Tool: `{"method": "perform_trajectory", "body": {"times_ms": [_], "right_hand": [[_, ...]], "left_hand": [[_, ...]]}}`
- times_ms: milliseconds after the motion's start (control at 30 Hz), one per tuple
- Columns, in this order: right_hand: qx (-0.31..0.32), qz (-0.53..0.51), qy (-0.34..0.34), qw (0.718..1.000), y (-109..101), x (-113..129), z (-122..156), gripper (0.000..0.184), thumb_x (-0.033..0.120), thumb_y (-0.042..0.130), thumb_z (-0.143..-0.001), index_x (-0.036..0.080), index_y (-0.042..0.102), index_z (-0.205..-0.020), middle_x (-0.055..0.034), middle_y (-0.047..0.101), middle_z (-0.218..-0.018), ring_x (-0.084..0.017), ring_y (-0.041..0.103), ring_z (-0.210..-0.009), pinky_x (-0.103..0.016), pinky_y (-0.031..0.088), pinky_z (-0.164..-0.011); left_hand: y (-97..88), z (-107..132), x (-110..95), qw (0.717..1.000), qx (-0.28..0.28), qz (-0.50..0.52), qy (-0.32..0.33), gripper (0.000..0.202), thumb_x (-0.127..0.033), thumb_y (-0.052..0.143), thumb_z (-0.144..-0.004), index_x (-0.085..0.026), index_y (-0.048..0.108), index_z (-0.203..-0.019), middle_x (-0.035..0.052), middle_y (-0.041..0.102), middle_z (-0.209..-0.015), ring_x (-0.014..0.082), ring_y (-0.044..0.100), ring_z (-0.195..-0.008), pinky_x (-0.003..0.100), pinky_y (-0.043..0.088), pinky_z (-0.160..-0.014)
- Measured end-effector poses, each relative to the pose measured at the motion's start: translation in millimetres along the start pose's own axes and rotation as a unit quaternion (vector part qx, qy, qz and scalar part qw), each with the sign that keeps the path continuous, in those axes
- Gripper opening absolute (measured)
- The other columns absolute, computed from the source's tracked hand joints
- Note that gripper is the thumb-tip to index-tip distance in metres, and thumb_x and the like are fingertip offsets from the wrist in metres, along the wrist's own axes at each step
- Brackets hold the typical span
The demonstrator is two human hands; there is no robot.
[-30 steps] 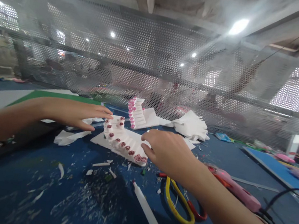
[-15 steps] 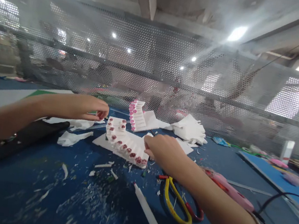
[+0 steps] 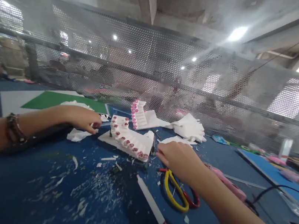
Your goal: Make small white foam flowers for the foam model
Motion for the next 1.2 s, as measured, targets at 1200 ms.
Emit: {"method": "perform_trajectory", "body": {"times_ms": [1200], "right_hand": [[-0.07,-0.734,0.001,0.676,-10,75,16,0.019,0.025,0.055,-0.072,0.014,0.052,-0.087,-0.0045,0.061,-0.083,-0.011,0.056,-0.071,-0.026,0.046,-0.067]], "left_hand": [[14.3,72,-93,0.839,-0.188,0.506,0.063,0.032,-0.032,0.043,-0.073,-0.011,0.053,-0.095,0.0109,0.06,-0.096,0.018,0.055,-0.083,0.031,0.044,-0.073]]}}
Point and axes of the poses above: each hand's wrist, its own z-axis away from the middle knuckle, its own y-axis out of the palm, x = y × z, the point moved 7 cm from there along -z, towards the middle knuckle
